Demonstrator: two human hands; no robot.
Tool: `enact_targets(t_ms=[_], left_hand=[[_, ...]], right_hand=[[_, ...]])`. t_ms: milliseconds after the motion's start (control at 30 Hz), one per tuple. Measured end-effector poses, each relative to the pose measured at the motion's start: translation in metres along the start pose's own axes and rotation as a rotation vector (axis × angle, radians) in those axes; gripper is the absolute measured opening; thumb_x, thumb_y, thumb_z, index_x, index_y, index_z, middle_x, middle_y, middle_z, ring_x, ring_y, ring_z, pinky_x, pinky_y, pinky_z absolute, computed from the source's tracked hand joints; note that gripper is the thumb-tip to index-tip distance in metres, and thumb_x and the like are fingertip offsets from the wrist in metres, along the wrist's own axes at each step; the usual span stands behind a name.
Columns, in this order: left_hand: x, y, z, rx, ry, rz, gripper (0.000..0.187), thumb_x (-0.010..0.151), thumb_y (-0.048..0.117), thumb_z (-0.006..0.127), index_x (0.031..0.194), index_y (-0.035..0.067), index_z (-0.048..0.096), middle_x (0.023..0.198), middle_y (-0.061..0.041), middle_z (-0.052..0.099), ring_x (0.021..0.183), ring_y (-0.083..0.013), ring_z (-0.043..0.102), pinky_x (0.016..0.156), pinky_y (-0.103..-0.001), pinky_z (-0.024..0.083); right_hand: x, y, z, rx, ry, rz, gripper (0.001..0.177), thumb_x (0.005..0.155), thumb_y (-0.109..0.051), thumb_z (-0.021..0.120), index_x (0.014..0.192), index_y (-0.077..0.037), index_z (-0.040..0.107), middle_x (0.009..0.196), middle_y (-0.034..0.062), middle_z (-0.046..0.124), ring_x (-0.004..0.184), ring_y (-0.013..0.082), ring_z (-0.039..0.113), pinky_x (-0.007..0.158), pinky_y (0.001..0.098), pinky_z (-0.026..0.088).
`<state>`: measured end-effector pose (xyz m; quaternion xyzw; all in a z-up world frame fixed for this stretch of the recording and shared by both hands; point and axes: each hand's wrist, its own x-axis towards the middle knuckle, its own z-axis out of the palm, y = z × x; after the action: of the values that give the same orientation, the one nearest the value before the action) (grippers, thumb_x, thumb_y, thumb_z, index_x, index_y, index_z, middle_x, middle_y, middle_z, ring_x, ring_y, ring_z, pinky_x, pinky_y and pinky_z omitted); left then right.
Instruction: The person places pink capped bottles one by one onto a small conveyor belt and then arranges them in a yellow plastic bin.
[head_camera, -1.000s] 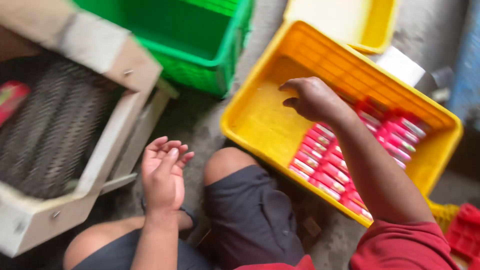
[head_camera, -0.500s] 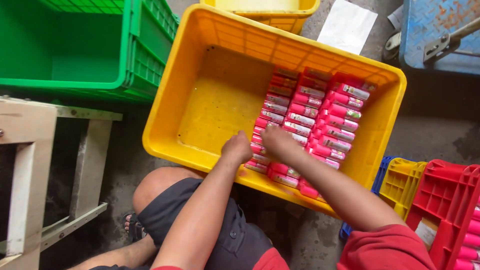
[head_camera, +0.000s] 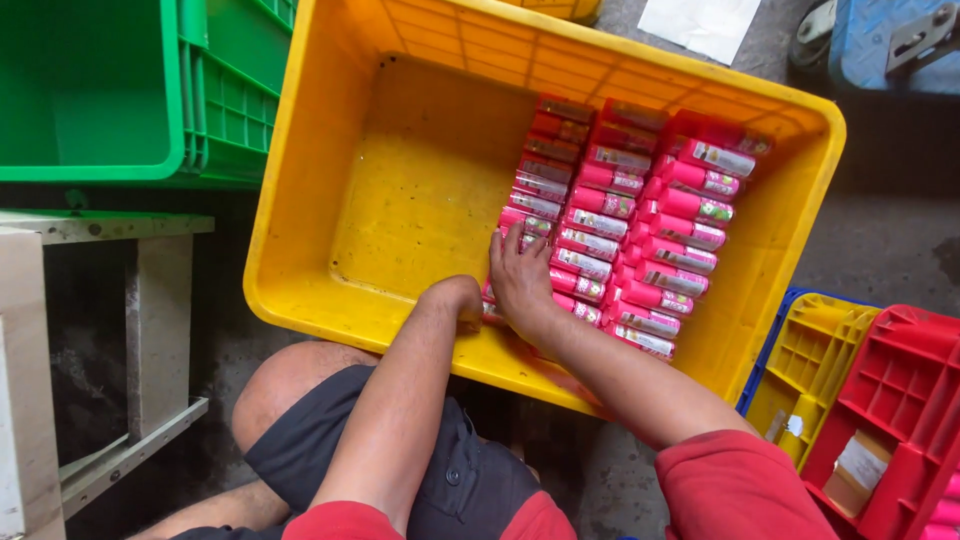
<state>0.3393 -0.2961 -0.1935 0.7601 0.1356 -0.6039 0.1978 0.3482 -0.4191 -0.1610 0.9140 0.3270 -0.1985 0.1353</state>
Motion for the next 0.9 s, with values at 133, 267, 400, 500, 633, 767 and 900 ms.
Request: enact_targets(t_ms=[133,267,400,500,633,767,900], left_hand=[[-0.006,-0.002,0.001,0.046,0.1,-0.002,0.047,0.065,0.019,0.096,0.106,0.004,0.079,0.105,-0.018,0.077,0.108,-0.0356,0.073,0.094,-0.052,0.057],[-0.033,0.005,-0.002,-0.027,0.145,-0.008,0.056,0.065,0.016,0.098,0.113,0.0,0.075,0.112,-0.021,0.075,0.116,-0.0363,0.07,0.1,-0.05,0.055],[-0.012,0.003,0.003,-0.094,0.207,-0.041,0.06,0.06,0.018,0.102,0.112,0.002,0.075,0.106,-0.019,0.076,0.11,-0.0358,0.072,0.096,-0.051,0.057],[-0.029,0.013,0.001,0.085,0.319,-0.047,0.047,0.076,0.017,0.089,0.117,0.003,0.071,0.104,-0.017,0.076,0.107,-0.036,0.074,0.093,-0.055,0.057],[-0.027,0.013,0.002,0.217,0.356,-0.012,0.042,0.082,0.017,0.082,0.119,0.004,0.066,0.105,-0.016,0.076,0.107,-0.0358,0.073,0.091,-0.058,0.057],[0.004,-0.009,0.011,0.141,0.383,0.01,0.043,0.081,0.016,0.083,0.117,0.002,0.067,0.105,-0.019,0.076,0.108,-0.0382,0.073,0.091,-0.061,0.056],[-0.038,-0.008,-0.013,-0.186,0.248,-0.039,0.037,0.088,0.012,0.075,0.123,0.0,0.067,0.114,-0.02,0.073,0.116,-0.0373,0.069,0.1,-0.056,0.054]], right_hand=[[0.011,-0.004,0.0,-0.002,0.025,0.052,0.097,0.071,-0.036,0.091,0.149,-0.001,0.046,0.141,0.0329,0.05,0.114,0.0548,0.064,0.085,0.0566,0.059],[0.024,0.001,0.023,0.112,0.082,0.101,0.113,0.049,-0.041,0.097,0.144,-0.001,0.05,0.132,0.0248,0.053,0.107,0.0489,0.066,0.073,0.0518,0.063],[0.041,0.024,0.041,0.211,0.119,0.038,0.119,0.034,-0.046,0.098,0.135,-0.002,0.053,0.116,0.0177,0.055,0.101,0.0443,0.066,0.073,0.047,0.063],[0.044,0.028,0.043,0.124,0.041,0.033,0.126,0.039,-0.058,0.098,0.142,-0.002,0.051,0.125,0.0237,0.057,0.11,0.0463,0.064,0.084,0.0474,0.058],[0.029,0.013,0.025,0.014,-0.001,0.036,0.133,0.042,-0.06,0.099,0.151,-0.007,0.046,0.135,0.0262,0.055,0.119,0.0514,0.059,0.094,0.0546,0.049],[0.033,0.007,0.028,0.026,0.001,0.091,0.124,0.053,-0.058,0.094,0.155,-0.01,0.042,0.138,0.0238,0.053,0.123,0.0505,0.055,0.094,0.0528,0.05],[0.032,-0.003,0.008,0.082,-0.01,0.154,0.141,0.038,-0.064,0.098,0.155,-0.009,0.041,0.138,0.0264,0.049,0.122,0.0549,0.054,0.09,0.0538,0.057]])
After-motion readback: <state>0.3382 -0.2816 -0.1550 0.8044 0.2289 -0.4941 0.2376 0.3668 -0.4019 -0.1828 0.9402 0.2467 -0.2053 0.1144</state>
